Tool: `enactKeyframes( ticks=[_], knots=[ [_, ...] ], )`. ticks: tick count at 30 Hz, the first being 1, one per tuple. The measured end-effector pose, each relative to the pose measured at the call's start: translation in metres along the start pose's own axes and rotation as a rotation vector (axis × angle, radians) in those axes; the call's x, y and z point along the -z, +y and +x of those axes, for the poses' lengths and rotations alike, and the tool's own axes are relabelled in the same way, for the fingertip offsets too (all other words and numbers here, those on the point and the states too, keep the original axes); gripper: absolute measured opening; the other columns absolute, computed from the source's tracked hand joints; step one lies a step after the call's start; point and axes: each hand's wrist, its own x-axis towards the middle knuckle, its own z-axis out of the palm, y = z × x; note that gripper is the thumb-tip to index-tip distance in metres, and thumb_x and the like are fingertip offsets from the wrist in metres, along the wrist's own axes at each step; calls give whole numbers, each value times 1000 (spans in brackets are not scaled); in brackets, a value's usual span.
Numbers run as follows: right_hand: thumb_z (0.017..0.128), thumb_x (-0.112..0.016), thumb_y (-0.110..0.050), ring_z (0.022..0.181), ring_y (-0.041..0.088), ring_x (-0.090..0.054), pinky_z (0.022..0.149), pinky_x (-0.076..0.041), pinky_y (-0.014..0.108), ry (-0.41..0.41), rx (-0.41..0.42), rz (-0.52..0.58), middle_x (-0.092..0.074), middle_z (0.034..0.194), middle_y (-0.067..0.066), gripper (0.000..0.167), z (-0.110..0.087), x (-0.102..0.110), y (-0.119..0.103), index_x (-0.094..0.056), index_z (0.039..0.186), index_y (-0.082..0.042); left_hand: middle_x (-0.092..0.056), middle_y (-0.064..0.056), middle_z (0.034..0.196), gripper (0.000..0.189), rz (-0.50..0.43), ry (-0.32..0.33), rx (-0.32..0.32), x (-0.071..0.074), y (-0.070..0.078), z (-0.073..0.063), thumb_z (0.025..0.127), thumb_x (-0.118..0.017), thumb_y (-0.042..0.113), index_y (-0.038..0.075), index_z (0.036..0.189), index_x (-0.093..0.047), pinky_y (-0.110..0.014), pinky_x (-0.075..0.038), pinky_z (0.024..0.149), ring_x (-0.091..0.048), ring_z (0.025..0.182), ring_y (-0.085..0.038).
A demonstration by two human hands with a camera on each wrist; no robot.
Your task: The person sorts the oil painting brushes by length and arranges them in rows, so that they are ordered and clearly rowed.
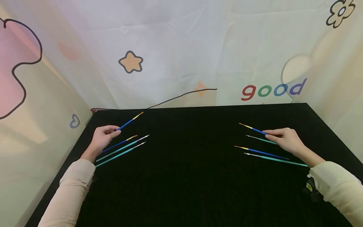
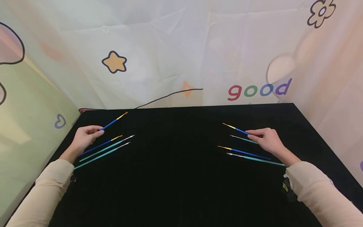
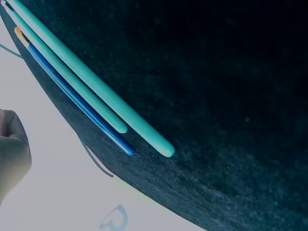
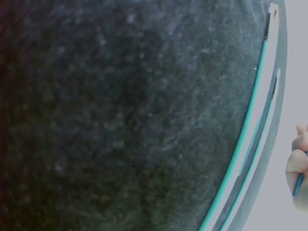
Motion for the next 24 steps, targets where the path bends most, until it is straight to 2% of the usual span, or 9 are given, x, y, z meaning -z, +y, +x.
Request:
enactKeyframes(
  ticks=[6, 13, 17, 20, 24],
  knots=[
    [92, -54, -28, 68, 16, -53, 52, -38, 26, 3, -8, -1, -62, 105, 23, 38, 1, 1, -3, -60, 115, 2, -47, 7, 63, 38, -36, -25, 24, -3, 2, 0, 87, -63, 22, -10, 107, -59, -24, -36, 49, -39, 57, -9],
    [92, -55, -26, 75, 15, -61, 53, -40, 25, 25, 29, 2, -62, 104, 24, 36, 4, -2, -9, -62, 113, 2, -62, 12, 79, 39, -52, -46, 34, -11, 4, 1, 86, -63, 20, -12, 108, -59, -29, -44, 66, -49, 75, -9],
    [91, -56, -26, 76, 17, -61, 54, -40, 26, 36, 18, 3, -63, 103, 22, 36, 5, -2, -13, -62, 113, 2, -64, 11, 81, 37, -66, -47, 21, -16, 8, 2, 86, -64, 18, -11, 107, -60, -32, -46, 71, -52, 76, -7],
    [91, -56, -27, 75, 20, -60, 55, -40, 26, 46, 5, -1, -65, 99, 21, 36, 6, -2, -17, -63, 113, 1, -64, 12, 80, 35, -79, -44, 8, -19, 11, 3, 86, -64, 17, -11, 106, -61, -30, -46, 69, -51, 75, -7],
    [91, -56, -29, 74, 21, -59, 54, -37, 27, 63, 5, -3, -66, 95, 20, 37, 9, -2, -21, -63, 112, 1, -62, 12, 76, 37, -96, -46, 13, -23, 14, 5, 86, -64, 18, -12, 106, -60, -25, -43, 60, -49, 70, -11]
  ],
)
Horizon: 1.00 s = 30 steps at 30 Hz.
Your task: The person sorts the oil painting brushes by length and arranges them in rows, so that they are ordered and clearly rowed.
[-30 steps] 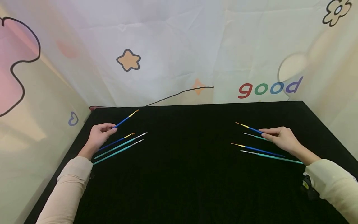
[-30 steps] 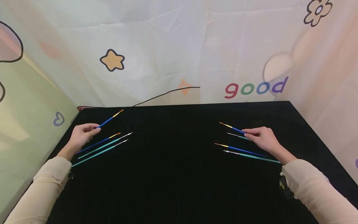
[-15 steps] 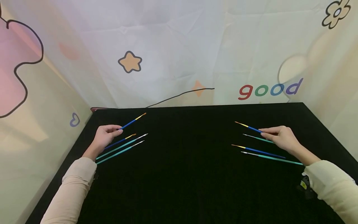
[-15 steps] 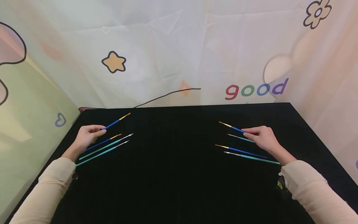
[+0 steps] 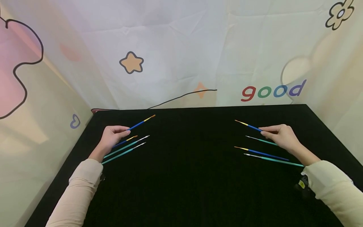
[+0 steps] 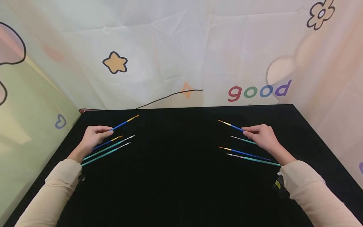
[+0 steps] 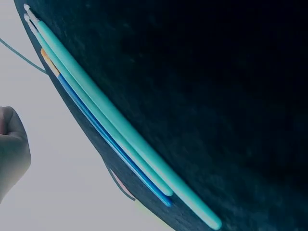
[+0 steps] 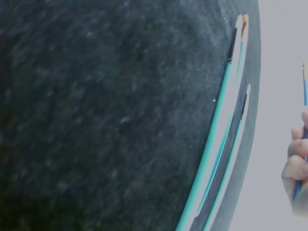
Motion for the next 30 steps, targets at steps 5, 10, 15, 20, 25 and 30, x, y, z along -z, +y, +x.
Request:
enactKeyframes(
  ticks=[5, 10, 15, 20, 25, 30],
  knots=[
    [91, -56, -27, 75, 23, -61, 51, -35, 28, 13, 2, 10, -66, 94, 21, 36, 2, -2, -4, -63, 111, 1, -60, 10, 75, 42, -21, -24, 38, -6, 3, 2, 85, -65, 24, -11, 107, -60, -25, -41, 56, -47, 68, -17],
    [91, -55, -29, 80, 27, -61, 52, -37, 27, 0, -8, 24, -64, 100, 22, 37, 3, -4, -8, -63, 113, 1, -63, 9, 77, 38, -53, -36, 32, -15, 6, 3, 85, -65, 21, -11, 106, -61, -24, -40, 53, -47, 65, -14],
    [92, -55, -29, 84, 29, -63, 58, -42, 26, -8, -6, 16, -63, 104, 22, 37, 5, -7, -9, -63, 113, 0, -64, 8, 74, 35, -84, -47, 17, -24, 10, 5, 85, -65, 15, -13, 105, -60, -23, -35, 49, -46, 60, -12],
    [91, -56, -28, 83, 26, -63, 59, -44, 26, -3, 7, 6, -64, 102, 21, 35, 9, -10, -11, -64, 112, -1, -64, 9, 77, 31, -73, -48, 7, -32, 11, 7, 84, -65, 12, -13, 104, -62, -31, -45, 65, -52, 72, -10],
    [90, -57, -26, 82, 26, -63, 60, -46, 26, 1, 13, 3, -65, 101, 19, 33, 13, -13, -15, -65, 111, -2, -63, 7, 78, 31, -67, -53, -2, -37, 11, 8, 84, -65, 11, -13, 104, -62, -30, -44, 65, -50, 72, -9],
    [90, -57, -26, 82, 28, -62, 58, -44, 26, -5, 9, 8, -65, 99, 19, 33, 15, -14, -20, -65, 111, -1, -65, 6, 81, 29, -74, -48, -11, -40, 14, 9, 84, -65, 9, -13, 104, -62, -40, -47, 74, -53, 75, -8]
  ],
)
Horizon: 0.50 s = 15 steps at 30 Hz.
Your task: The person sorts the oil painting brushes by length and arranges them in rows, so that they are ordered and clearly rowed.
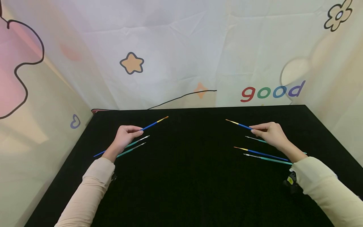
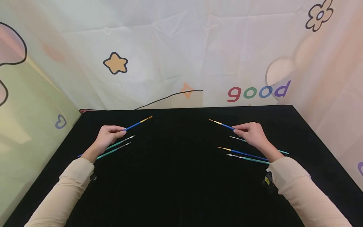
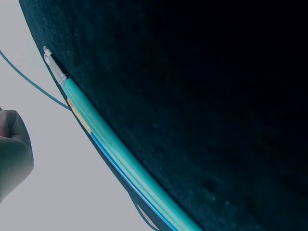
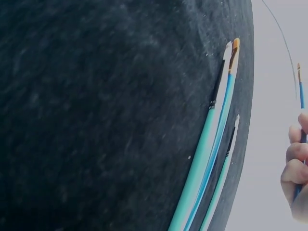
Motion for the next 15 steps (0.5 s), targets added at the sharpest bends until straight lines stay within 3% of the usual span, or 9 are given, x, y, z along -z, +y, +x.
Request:
enactKeyframes(
  ticks=[8, 15],
  knots=[
    [90, -58, -26, 78, 26, -58, 53, -40, 26, 2, -10, 8, -66, 96, 19, 33, 6, -6, -8, -65, 110, 0, -65, 6, 80, 30, -36, -22, 25, -8, 3, 4, 85, -64, 10, -14, 104, -61, -46, -46, 81, -56, 77, -9],
    [89, -60, -23, 65, 19, -50, 49, -38, 26, 11, -12, 5, -66, 95, 19, 30, 10, -9, -13, -66, 108, -1, -67, -2, 86, 31, -29, -47, 12, -12, 4, 8, 85, -64, 11, -13, 104, -61, -47, -45, 82, -57, 79, -10]
  ],
)
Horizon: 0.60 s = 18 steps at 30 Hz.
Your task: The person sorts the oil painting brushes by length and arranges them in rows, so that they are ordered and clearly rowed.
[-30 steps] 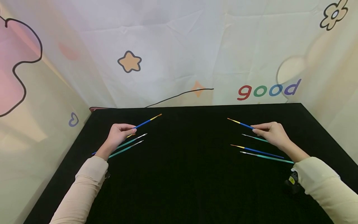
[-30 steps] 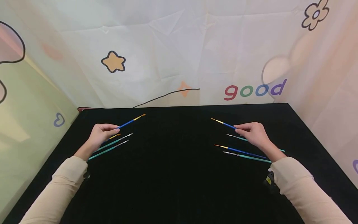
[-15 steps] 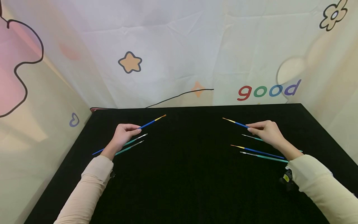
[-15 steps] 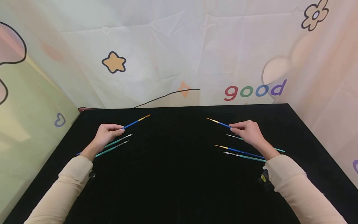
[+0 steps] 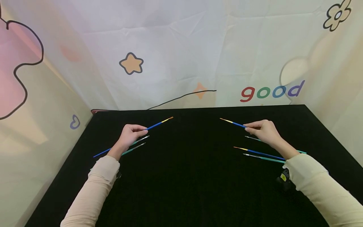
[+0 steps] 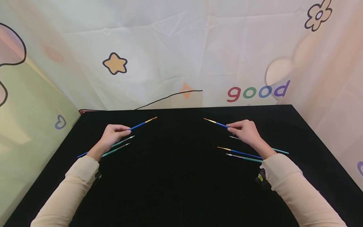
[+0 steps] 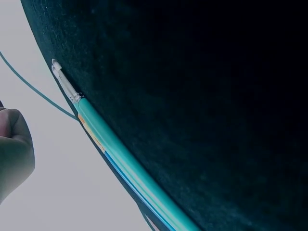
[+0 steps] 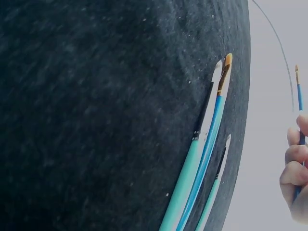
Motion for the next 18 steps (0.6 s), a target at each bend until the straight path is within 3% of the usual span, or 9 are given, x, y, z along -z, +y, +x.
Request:
enactKeyframes(
  ticks=[9, 18],
  knots=[
    [89, -60, -20, 68, 21, -52, 53, -41, 27, 4, 15, -15, -67, 94, 18, 27, 8, -4, -3, -67, 107, -1, -64, 4, 82, 32, 0, 4, 3, -2, -1, 3, 87, -62, 14, -12, 105, -60, -37, -45, 69, -52, 78, -22],
    [89, -60, -19, 78, 28, -60, 59, -47, 28, -8, 21, 0, -66, 94, 19, 27, 14, -8, -4, -66, 108, -1, -51, -2, 68, 31, -16, 8, 3, -5, -1, 7, 92, -55, 17, -10, 106, -60, -22, -35, 50, -40, 57, -11]
  ],
)
